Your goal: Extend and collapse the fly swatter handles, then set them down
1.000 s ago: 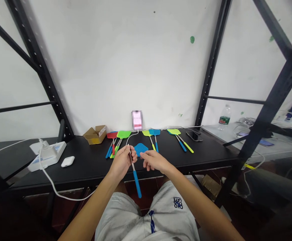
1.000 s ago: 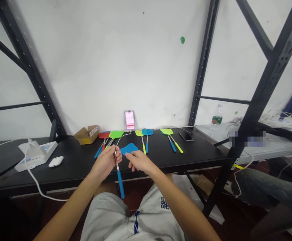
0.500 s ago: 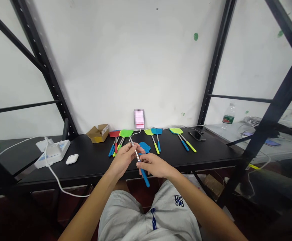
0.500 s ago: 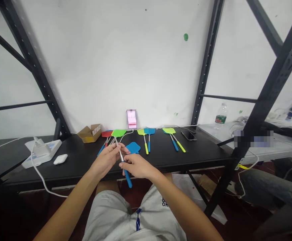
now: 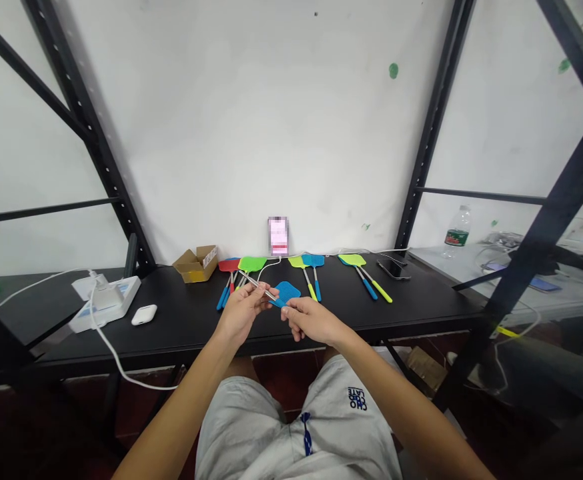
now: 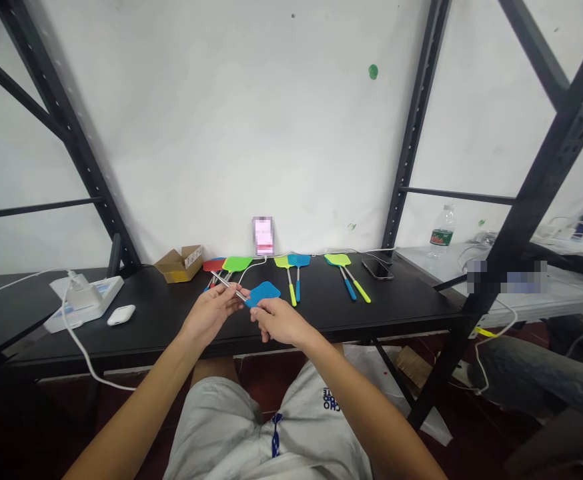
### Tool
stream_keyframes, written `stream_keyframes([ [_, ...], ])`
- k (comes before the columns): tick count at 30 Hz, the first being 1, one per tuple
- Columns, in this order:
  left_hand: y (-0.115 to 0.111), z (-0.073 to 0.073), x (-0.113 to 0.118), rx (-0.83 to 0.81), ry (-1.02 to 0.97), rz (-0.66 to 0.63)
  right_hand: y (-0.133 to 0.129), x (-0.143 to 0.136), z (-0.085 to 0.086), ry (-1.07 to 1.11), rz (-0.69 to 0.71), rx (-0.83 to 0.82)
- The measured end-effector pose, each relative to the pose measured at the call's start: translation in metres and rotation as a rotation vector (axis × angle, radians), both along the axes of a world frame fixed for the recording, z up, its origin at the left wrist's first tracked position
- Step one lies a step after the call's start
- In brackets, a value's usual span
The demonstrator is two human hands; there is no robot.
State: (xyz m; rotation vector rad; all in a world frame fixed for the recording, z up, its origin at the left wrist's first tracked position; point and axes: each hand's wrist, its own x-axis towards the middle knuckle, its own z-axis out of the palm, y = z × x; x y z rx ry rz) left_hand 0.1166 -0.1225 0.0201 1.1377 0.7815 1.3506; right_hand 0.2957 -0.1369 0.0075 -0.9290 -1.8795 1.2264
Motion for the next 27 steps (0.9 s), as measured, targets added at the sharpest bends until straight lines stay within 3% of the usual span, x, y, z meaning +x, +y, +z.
stream_keyframes([
  [5,0.007,0.001,-0.01,0.009,-0.083,0.08,0.0,0.004,0.001,-0.016,-0.008,-0.009],
  [11,0.017,0.019,-0.056,0.035,-0.211,0.226,0.006,0.016,0.003,-0.069,0.009,0.013],
  [14,0.015,0.027,-0.067,0.052,-0.255,0.27,0.008,0.019,0.003,-0.067,-0.006,-0.001],
  [19,0.011,0.027,-0.056,0.029,-0.243,0.236,0.009,0.017,0.0,-0.061,-0.038,-0.022],
  [27,0.003,0.024,-0.036,0.014,-0.234,0.179,0.007,0.014,0.0,-0.037,0.03,0.008],
])
